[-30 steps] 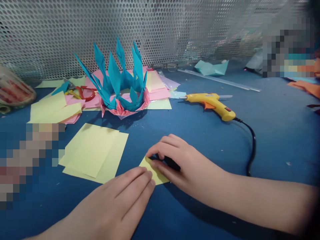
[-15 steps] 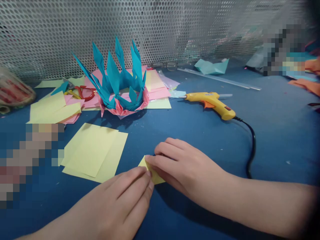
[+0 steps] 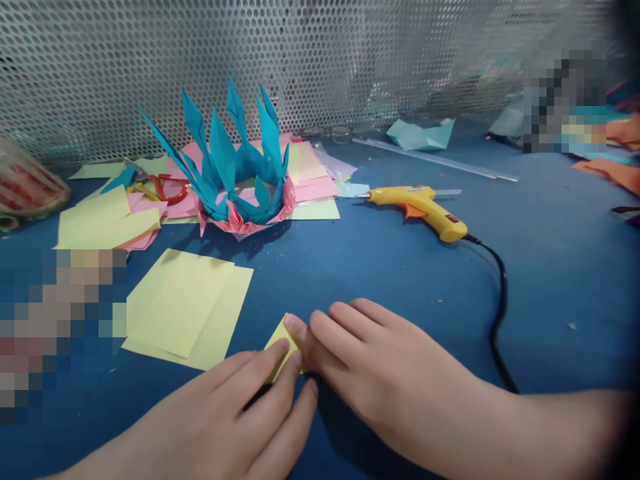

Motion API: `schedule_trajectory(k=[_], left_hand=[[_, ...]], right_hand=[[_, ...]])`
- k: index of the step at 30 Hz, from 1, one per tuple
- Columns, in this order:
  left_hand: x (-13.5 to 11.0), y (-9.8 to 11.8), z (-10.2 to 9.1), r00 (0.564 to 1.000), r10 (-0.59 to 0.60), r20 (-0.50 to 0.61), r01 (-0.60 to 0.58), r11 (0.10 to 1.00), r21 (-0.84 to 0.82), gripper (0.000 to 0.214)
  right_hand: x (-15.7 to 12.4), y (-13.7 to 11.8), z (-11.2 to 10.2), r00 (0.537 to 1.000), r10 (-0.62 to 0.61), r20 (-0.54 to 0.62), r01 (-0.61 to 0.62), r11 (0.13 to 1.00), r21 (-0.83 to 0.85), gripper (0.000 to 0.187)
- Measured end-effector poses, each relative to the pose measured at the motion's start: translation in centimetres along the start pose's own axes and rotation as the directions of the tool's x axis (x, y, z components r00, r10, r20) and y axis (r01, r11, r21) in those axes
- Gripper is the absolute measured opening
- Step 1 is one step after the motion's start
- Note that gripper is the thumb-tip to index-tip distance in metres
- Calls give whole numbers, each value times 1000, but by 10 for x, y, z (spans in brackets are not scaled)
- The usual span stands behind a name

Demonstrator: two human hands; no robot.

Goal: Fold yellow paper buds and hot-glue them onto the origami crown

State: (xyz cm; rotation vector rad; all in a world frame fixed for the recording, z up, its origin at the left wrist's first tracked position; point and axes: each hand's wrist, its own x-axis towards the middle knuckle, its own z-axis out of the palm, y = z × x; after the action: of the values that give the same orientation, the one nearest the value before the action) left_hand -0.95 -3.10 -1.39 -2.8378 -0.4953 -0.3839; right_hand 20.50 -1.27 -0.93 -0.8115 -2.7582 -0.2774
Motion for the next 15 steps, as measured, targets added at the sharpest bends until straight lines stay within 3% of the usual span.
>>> schedule_trajectory(k=[3, 8, 12, 15], left_hand=[[-3, 0, 3, 993, -101, -60, 100, 995, -20, 37], [0, -2, 5, 973, -223, -55, 210, 961, -177, 33], [3, -3, 4, 932, -357, 62, 358, 880, -312, 34], [4, -6, 1, 913, -387, 132, 408, 841, -356, 32]], right_hand=[[0, 3, 1, 1000, 4, 8, -4, 999, 52, 24], [-1, 8, -2, 1000, 27, -10, -26, 996, 89, 5], [-4, 6, -4, 998, 62, -18, -59, 988, 144, 14], [-6, -1, -1, 996, 77, -39, -66, 973, 219, 26]])
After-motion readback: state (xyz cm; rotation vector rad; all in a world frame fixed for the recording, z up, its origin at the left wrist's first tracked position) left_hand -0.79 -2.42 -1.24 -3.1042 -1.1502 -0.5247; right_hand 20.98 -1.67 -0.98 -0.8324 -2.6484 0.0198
